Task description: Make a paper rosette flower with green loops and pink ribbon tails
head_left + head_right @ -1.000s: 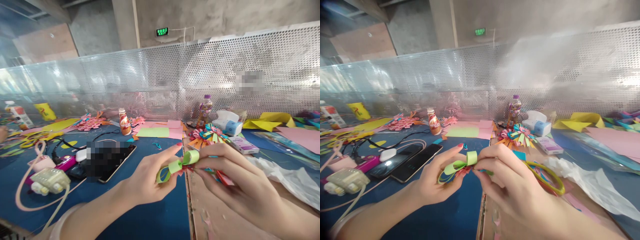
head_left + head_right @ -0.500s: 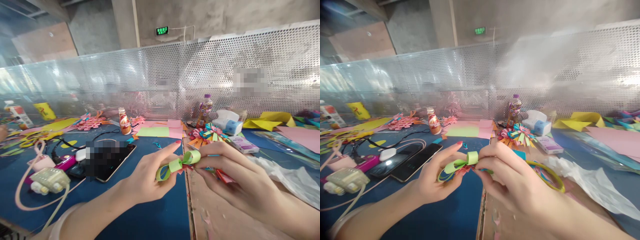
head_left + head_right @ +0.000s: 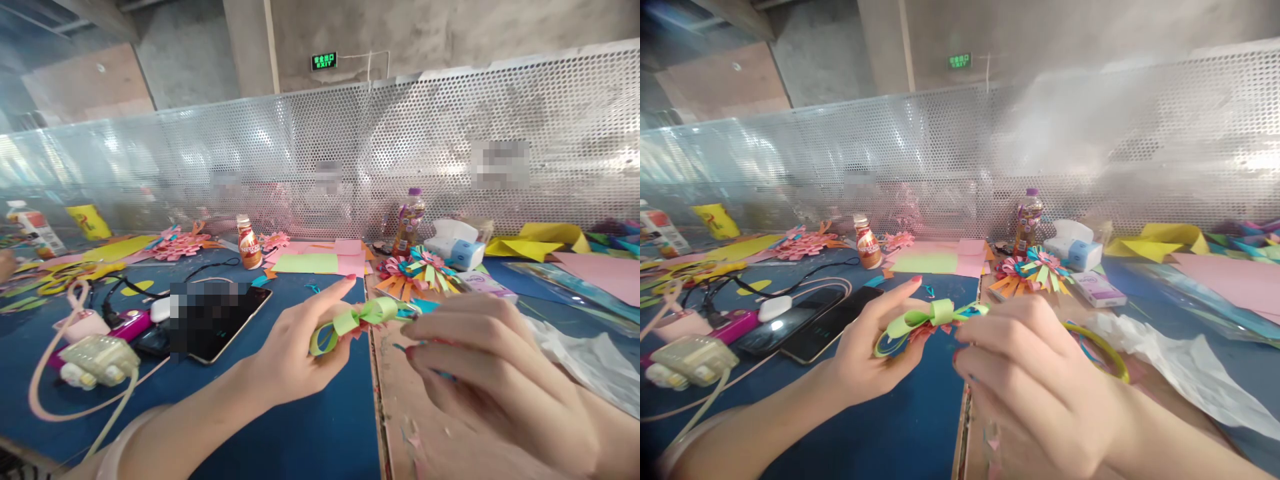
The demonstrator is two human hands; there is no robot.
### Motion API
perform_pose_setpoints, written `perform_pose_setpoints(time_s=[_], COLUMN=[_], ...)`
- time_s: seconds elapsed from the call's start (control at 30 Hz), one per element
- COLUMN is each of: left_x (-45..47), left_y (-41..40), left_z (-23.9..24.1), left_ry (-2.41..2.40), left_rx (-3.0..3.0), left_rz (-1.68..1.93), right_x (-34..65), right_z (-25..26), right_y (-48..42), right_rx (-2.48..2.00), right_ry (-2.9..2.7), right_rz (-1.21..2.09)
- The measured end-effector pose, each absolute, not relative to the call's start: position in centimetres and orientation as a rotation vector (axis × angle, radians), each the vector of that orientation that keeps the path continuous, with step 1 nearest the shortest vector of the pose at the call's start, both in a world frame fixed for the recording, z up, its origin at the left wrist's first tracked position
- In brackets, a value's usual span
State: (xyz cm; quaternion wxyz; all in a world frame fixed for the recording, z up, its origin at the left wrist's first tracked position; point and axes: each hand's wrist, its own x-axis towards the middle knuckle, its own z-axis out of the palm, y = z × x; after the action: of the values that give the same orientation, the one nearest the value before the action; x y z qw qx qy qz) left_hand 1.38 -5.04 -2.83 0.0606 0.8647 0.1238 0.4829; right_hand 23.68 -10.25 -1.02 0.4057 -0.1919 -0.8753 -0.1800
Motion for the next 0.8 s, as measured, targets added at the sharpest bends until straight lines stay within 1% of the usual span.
perform_pose_setpoints(time_s=[0.23, 0.8], left_x=[1.4, 1.5], left_y=[-5.1, -5.1], left_z=[-2.5, -2.5], left_ry=[0.448, 0.436], left_rx=[2.684, 2.692], left_rz=[1.533, 1.498], right_x=[23.8, 23.8], right_z=[-2.5, -2.7], right_y=[-10.0, -9.8], right_rx=[-0.453, -0.51], right_ry=[-2.32, -2.304], right_rz=[-0.404, -0.418])
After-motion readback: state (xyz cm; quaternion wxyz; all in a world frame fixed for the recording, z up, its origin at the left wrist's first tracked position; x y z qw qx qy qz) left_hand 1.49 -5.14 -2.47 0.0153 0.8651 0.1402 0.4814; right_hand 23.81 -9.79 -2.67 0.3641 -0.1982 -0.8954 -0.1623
